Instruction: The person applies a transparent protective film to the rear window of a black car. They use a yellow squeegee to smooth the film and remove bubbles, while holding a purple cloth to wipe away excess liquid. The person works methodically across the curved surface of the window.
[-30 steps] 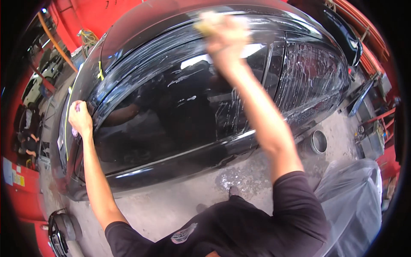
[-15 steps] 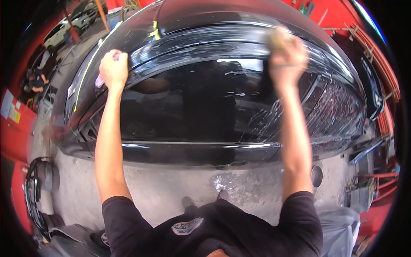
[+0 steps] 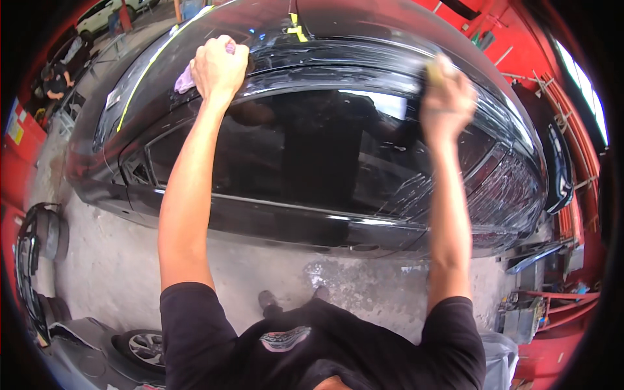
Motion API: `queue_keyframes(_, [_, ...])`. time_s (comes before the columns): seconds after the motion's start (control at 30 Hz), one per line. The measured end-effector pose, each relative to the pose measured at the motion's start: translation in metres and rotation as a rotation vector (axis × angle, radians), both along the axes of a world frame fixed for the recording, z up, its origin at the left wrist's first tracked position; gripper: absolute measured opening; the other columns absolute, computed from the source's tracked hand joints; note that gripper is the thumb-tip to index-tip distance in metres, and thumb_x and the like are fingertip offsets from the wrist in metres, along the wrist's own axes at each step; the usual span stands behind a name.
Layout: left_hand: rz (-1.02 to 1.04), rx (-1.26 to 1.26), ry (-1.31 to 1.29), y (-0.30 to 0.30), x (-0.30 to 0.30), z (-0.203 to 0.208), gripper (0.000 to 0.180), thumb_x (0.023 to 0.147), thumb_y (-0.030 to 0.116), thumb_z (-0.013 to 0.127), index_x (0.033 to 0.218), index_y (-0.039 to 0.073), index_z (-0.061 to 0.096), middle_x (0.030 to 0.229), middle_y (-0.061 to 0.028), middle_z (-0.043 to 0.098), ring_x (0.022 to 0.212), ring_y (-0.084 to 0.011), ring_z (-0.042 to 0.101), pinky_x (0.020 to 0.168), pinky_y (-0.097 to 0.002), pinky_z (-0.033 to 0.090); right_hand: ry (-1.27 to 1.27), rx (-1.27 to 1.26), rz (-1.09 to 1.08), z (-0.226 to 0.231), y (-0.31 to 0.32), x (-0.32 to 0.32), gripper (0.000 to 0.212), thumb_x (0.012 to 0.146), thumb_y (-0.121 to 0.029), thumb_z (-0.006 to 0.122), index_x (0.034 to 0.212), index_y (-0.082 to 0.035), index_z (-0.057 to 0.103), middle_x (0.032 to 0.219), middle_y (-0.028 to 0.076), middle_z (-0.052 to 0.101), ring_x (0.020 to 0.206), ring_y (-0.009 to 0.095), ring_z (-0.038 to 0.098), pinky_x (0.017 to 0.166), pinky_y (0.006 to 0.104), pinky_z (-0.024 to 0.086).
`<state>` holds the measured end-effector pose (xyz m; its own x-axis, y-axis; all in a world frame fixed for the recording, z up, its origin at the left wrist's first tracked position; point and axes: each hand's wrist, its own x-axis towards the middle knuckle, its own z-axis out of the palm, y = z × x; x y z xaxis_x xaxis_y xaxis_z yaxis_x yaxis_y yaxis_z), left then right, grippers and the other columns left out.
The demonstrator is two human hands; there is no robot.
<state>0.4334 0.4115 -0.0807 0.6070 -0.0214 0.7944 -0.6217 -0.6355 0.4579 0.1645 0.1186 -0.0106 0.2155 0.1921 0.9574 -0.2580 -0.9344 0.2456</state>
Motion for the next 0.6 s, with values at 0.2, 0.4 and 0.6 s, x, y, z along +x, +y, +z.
queue_keyframes(0.2, [-0.079,-0.053,-0.044,-0.008,0.003,-0.005,0.03,0.086,0.036,0.068,0.094,0.009,0.078,0.1,-0.0157,0.075,0.101,-0.0387,0.069,0.09,-0.0524,0.052,0.192,-0.055,0.291,-0.057,0.152,0.137,0.043,0.078,-0.013,0.075,0.119,-0.027,0.08,0.114,0.011,0.066,0.104,0.032,0.065,0.092,0.0497,0.051])
queue_keyframes(0.4, [-0.021,-0.052,-0.084,0.004,0.005,-0.009,0.025,0.086,0.032,0.07,0.094,0.01,0.078,0.098,-0.0131,0.075,0.099,-0.0373,0.069,0.089,-0.0516,0.051,0.229,-0.061,0.044,0.016,-0.037,0.001,0.035,0.087,-0.012,0.076,0.121,-0.02,0.081,0.105,0.008,0.076,0.091,0.03,0.071,0.087,0.0425,0.057])
queue_keyframes(0.6, [-0.043,-0.005,-0.085,-0.002,0.003,-0.004,0.026,0.088,0.033,0.069,0.096,0.01,0.078,0.098,-0.0141,0.075,0.098,-0.0377,0.07,0.087,-0.0513,0.053,0.139,0.076,0.083,-0.015,0.073,0.068,0.029,0.085,-0.012,0.069,0.109,-0.022,0.081,0.092,0.009,0.072,0.088,0.032,0.067,0.081,0.0483,0.052])
